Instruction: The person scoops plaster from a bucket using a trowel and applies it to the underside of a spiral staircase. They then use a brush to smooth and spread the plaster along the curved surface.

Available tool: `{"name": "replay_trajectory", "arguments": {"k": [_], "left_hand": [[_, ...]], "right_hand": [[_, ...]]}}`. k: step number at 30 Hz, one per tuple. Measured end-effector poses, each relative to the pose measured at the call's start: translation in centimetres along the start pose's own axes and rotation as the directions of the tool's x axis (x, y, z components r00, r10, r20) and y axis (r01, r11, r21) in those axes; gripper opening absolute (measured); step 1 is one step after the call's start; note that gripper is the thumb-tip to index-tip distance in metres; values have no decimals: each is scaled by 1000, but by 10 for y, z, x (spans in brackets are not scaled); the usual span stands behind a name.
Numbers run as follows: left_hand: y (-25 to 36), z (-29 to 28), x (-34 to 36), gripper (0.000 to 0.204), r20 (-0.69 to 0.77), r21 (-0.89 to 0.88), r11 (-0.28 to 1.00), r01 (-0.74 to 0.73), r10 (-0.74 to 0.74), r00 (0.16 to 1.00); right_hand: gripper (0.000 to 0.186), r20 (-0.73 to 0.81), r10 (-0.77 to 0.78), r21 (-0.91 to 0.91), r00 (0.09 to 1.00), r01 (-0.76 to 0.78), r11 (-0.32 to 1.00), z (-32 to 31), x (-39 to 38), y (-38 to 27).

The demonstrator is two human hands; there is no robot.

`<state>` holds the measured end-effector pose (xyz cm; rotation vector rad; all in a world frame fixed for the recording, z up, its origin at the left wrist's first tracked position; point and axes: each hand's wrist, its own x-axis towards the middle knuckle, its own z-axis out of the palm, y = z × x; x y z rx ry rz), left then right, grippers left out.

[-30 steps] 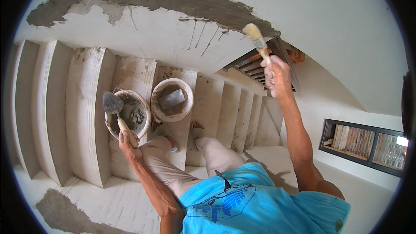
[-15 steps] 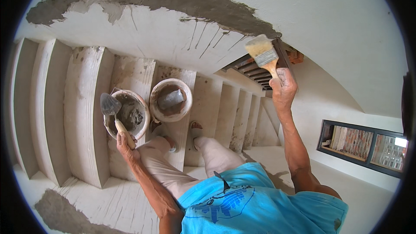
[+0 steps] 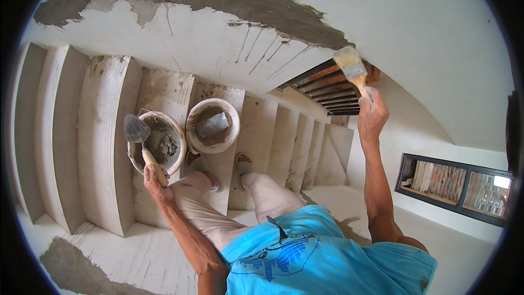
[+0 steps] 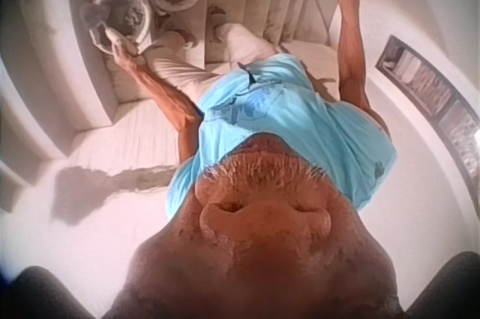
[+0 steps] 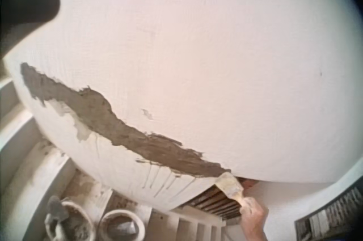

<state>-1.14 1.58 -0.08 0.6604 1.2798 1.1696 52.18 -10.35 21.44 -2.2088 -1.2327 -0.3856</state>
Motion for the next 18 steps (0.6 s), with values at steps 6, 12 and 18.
{"name": "replay_trajectory", "arguments": {"k": [6,12,18], "left_hand": [[2,4,-1,32,13,13,1000,8,-8,1000],[1,2,-1,34,16,19,1000,-4,4,1000],[1,2,0,36,-5,-35,999,25,-25,1000]], "right_hand": [[23,27,-85,121,996,81,989,8,26,-39],[19,-4,65,113,998,-64,991,-8,18,-10],[18,-6,-66,131,998,66,989,-1,18,-34]]}}
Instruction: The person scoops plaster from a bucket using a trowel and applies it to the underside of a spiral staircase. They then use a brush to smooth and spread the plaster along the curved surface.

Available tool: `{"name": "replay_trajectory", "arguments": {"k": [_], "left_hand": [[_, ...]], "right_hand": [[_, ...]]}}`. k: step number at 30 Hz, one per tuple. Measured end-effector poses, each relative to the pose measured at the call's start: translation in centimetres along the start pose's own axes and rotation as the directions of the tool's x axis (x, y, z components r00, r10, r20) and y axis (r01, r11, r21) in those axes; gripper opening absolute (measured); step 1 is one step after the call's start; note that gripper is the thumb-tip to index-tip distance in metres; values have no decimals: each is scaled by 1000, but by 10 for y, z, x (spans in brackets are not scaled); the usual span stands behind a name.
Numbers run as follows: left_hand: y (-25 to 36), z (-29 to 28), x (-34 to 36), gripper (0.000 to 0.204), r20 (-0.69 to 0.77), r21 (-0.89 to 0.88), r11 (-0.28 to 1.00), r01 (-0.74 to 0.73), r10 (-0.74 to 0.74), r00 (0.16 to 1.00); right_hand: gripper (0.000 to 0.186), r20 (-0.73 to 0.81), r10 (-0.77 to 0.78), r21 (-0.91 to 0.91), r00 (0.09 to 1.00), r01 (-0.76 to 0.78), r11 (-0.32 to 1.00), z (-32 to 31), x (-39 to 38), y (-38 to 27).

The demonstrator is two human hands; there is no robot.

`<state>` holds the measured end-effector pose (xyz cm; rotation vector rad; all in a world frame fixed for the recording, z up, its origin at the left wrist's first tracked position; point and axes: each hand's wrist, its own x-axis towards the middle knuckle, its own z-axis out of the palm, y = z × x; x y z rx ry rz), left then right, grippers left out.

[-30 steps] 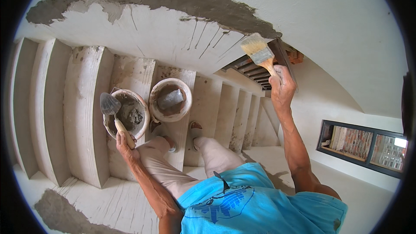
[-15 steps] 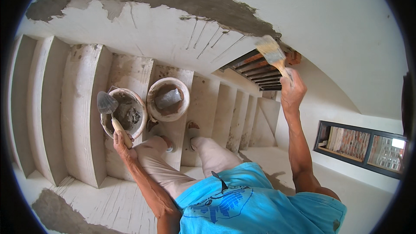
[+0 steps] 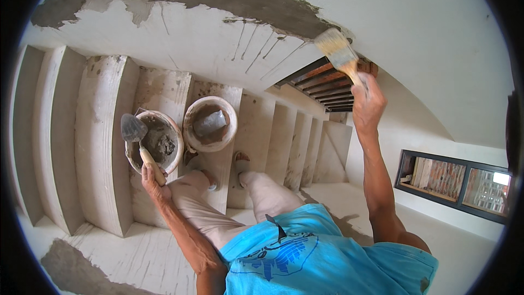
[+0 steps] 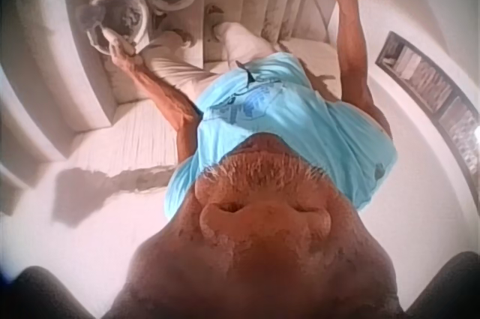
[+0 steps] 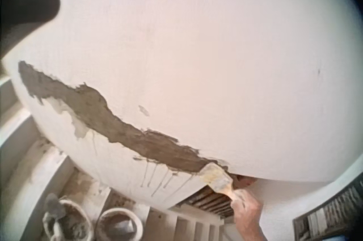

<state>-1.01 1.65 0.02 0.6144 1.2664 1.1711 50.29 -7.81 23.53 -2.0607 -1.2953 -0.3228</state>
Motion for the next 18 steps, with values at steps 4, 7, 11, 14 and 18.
{"name": "replay_trajectory", "arguments": {"k": [4,7,11,14,18], "left_hand": [[-4,-1,1,37,31,34,999,-12,11,999],[-5,-4,2,39,29,44,999,-15,14,999],[-3,0,3,39,14,10,1000,-5,4,1000],[-1,2,1,39,27,14,1000,-3,3,1000],[0,2,1,39,57,47,999,-15,13,998]], "right_hand": [[18,-18,-20,9,1000,20,1000,7,25,5],[19,13,141,-7,990,-141,990,-9,3,25],[20,-5,78,7,997,-78,997,-14,-13,19],[20,-5,69,66,998,-68,995,-2,8,-4],[20,59,14,30,998,-16,999,12,31,-4]]}}
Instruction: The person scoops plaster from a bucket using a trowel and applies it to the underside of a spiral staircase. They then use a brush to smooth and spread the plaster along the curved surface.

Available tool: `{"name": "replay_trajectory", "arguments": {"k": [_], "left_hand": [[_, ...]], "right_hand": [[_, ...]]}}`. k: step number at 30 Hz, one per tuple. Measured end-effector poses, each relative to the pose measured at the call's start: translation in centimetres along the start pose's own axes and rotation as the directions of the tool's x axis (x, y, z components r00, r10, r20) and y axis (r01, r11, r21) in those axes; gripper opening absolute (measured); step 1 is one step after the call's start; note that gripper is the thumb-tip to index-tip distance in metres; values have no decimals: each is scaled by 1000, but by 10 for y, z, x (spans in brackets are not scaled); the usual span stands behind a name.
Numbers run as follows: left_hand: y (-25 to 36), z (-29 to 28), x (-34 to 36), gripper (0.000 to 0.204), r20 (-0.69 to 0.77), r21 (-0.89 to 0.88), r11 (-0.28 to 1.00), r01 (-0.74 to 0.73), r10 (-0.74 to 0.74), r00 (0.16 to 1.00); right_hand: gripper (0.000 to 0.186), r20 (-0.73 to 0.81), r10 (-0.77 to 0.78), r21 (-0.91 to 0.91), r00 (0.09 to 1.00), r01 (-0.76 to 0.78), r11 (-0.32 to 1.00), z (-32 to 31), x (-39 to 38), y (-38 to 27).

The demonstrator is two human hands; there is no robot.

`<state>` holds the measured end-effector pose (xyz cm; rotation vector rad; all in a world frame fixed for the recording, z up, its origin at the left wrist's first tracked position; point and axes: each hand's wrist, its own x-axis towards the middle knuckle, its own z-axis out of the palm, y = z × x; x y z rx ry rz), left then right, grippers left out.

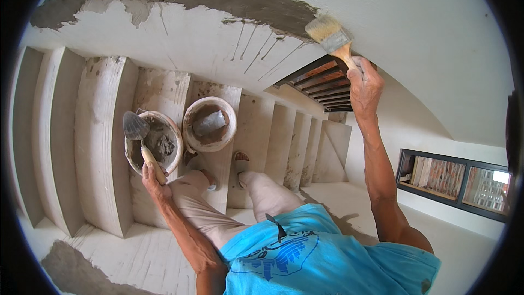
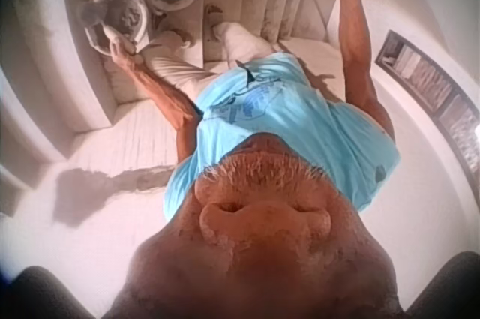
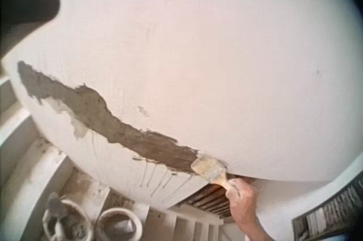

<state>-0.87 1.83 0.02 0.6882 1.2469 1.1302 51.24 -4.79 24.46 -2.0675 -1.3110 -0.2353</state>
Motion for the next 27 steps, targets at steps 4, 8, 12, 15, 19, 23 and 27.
{"name": "replay_trajectory", "arguments": {"k": [4,8,12,15,19,23,27], "left_hand": [[0,-1,-1,38,-27,-18,1000,4,-5,1000],[0,-3,-1,37,-23,-40,999,-1,0,1000],[-5,-5,4,38,34,-35,999,16,-15,999],[-4,-3,4,38,13,-35,999,21,-21,1000],[-2,-1,1,37,-26,-13,1000,15,-15,1000],[-4,-9,3,39,-29,-55,998,6,-7,1000],[-3,-5,1,39,-9,-70,998,8,-9,1000]], "right_hand": [[20,37,132,-19,991,-131,991,-10,-34,25],[19,60,52,43,997,-55,998,-7,-32,8],[18,18,-140,80,990,138,987,13,5,-30],[18,30,-124,24,992,123,992,18,15,-29],[17,21,7,-40,1000,-6,999,-3,-9,1],[17,-14,81,35,997,-80,996,-6,-28,0],[17,-28,-37,94,999,40,995,10,1,-37]]}}
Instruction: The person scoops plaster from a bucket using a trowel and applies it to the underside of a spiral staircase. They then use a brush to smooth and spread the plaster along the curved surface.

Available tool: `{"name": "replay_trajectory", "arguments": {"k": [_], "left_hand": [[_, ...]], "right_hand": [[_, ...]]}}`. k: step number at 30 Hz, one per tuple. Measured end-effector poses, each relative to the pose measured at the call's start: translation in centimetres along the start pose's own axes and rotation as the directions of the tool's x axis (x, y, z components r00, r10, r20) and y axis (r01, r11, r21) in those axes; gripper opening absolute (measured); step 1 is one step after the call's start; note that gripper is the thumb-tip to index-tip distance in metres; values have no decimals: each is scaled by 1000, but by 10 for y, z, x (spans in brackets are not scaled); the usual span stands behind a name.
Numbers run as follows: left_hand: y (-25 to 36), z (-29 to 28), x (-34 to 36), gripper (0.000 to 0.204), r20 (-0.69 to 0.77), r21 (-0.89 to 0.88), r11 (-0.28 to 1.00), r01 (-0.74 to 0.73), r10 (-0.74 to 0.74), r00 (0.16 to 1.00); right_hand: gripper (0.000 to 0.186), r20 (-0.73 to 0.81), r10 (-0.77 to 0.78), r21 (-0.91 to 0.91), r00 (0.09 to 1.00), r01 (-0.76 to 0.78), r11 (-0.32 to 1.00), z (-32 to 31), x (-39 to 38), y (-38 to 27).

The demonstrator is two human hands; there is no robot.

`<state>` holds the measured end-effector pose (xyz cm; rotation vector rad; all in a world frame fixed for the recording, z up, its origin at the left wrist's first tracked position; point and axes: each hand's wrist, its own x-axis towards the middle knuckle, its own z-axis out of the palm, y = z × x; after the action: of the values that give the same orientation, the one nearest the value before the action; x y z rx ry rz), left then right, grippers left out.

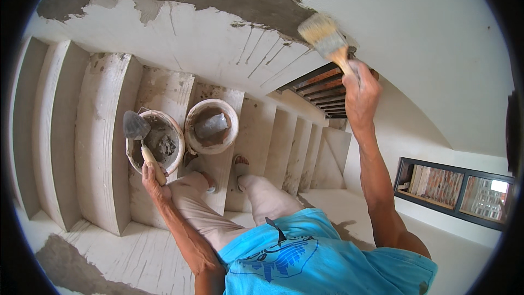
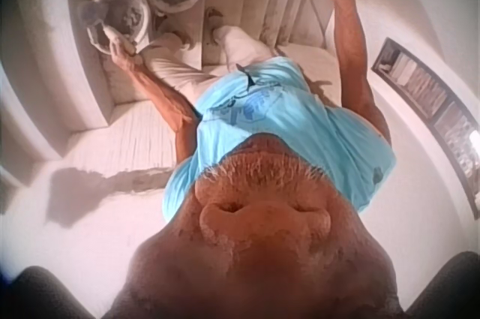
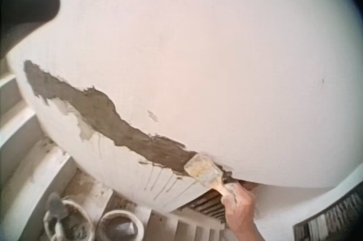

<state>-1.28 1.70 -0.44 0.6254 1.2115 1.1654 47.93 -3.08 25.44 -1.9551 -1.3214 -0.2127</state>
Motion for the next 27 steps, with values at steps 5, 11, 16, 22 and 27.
{"name": "replay_trajectory", "arguments": {"k": [5,11,16,22,27], "left_hand": [[-3,-3,3,38,-3,37,999,4,-4,1000],[0,-1,1,37,1,1,1000,-7,7,1000],[0,4,2,37,8,24,1000,10,-10,1000],[-1,-3,2,38,0,24,1000,-10,10,1000],[1,1,0,37,-1,-27,1000,7,-7,1000]], "right_hand": [[18,28,96,-97,995,-93,991,-11,4,25],[16,2,72,-69,997,-71,995,-22,-21,22],[17,30,-61,-101,998,64,993,0,20,2],[19,11,121,-181,993,-117,977,-35,-33,48],[18,91,38,-150,995,-24,988,-10,-36,32]]}}
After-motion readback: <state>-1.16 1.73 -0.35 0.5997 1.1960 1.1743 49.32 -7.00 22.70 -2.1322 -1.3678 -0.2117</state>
